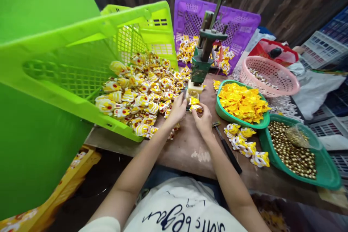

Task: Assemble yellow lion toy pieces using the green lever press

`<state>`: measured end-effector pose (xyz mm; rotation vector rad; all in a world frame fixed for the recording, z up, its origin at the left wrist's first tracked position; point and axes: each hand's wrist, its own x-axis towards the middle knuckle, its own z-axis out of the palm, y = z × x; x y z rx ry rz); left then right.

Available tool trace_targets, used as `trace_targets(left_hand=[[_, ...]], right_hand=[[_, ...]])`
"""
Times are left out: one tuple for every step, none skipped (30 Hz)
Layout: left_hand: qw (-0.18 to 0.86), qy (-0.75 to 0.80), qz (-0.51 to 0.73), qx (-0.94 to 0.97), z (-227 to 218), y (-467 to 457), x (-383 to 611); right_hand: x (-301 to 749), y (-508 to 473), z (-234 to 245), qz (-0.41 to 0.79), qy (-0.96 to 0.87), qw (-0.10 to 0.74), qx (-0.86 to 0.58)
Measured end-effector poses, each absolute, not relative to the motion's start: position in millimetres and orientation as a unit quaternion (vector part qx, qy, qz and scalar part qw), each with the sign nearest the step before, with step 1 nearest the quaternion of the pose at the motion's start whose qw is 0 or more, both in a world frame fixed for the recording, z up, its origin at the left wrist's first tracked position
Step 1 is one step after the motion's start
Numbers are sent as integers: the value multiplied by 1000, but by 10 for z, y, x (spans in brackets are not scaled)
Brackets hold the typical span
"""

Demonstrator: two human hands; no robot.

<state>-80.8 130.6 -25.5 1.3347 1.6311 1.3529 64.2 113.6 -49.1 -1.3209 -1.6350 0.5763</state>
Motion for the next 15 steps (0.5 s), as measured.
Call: trace_targets(left_hand=[[267,631,492,537,-230,1407,-906],[226,641,458,573,-203,1507,-991],[185,653,403,614,-174,1606,-1062],[143,664,336,652,-147,1699,-1119],[105,673,268,682,-124,1785,-1162],[76,676,207,704,-107,1861,-1192],[56,673,161,720,-98,1927,-1212],[48,666,131,733,-98,1982,-1224],[48,657,116,743,-105,2025,-1230],[53,646,107,754,-119,2060,-1231],[55,636,94,764,-138,2085,-1231],[56,626,81,773,-159,2105,-1229],[57,618,71,781,-180,2119,-1227],[56,611,63,787,-200,2129,-1225],[55,606,56,792,-217,2137,-1223]], right_hand=[[593,1237,-471,208,-673,451,-548],[542,1320,-445,183,-682,434,-560],[491,1383,-414,160,-691,412,-572],[441,1427,-381,139,-698,388,-586],[394,1456,-350,122,-702,366,-598],[350,1473,-321,109,-705,349,-608],[312,1482,-296,99,-705,338,-615],[279,1486,-278,93,-705,334,-619],[251,1489,-266,89,-702,335,-622],[228,1492,-262,86,-699,339,-623],[210,1496,-266,82,-696,344,-625],[195,1501,-279,79,-693,350,-625],[184,1506,-299,77,-690,357,-624],[175,1509,-327,75,-689,366,-621],[171,1507,-362,74,-688,374,-617]])
